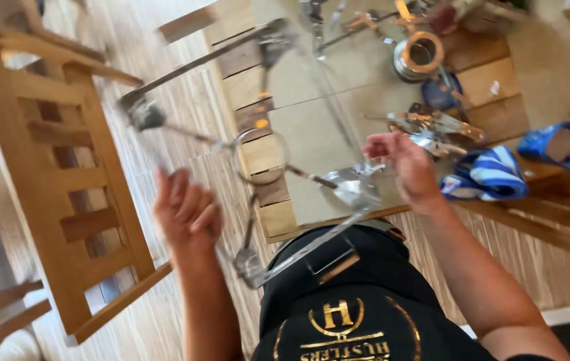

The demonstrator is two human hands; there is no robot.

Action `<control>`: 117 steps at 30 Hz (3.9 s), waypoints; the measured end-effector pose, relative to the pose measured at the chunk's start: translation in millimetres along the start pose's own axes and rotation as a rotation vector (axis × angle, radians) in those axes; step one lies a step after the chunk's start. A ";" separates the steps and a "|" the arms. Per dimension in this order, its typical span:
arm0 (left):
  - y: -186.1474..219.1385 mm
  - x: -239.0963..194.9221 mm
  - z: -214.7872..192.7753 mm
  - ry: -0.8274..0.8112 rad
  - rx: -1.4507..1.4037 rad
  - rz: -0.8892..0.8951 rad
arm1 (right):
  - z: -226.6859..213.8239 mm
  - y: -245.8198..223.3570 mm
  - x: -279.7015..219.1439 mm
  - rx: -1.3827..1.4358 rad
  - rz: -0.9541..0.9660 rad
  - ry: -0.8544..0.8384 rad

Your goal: Assembling and cleaning metal frames and components for chafing dishes in a restaurant setting.

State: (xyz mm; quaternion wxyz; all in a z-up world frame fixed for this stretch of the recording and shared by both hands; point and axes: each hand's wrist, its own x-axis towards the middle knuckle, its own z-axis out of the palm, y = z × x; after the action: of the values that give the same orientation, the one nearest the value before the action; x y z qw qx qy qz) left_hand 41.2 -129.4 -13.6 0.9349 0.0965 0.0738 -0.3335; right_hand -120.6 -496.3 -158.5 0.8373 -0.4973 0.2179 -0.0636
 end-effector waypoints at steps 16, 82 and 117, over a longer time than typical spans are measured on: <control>-22.3 98.1 -128.6 0.114 0.080 -0.184 | 44.9 -27.6 -1.0 -0.278 0.167 0.058; 14.1 223.8 -133.9 0.250 1.372 0.105 | 217.3 76.2 202.9 -0.939 0.352 -0.116; 10.6 223.1 -121.8 0.386 1.476 -0.029 | 199.2 107.9 226.5 -0.969 0.340 -0.214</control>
State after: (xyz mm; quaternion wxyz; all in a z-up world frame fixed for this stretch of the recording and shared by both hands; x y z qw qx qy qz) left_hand 210.0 -229.4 -175.6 0.5940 0.7519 -0.0051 -0.2859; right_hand 155.9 -355.5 -238.0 0.5272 -0.7890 0.2131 0.2325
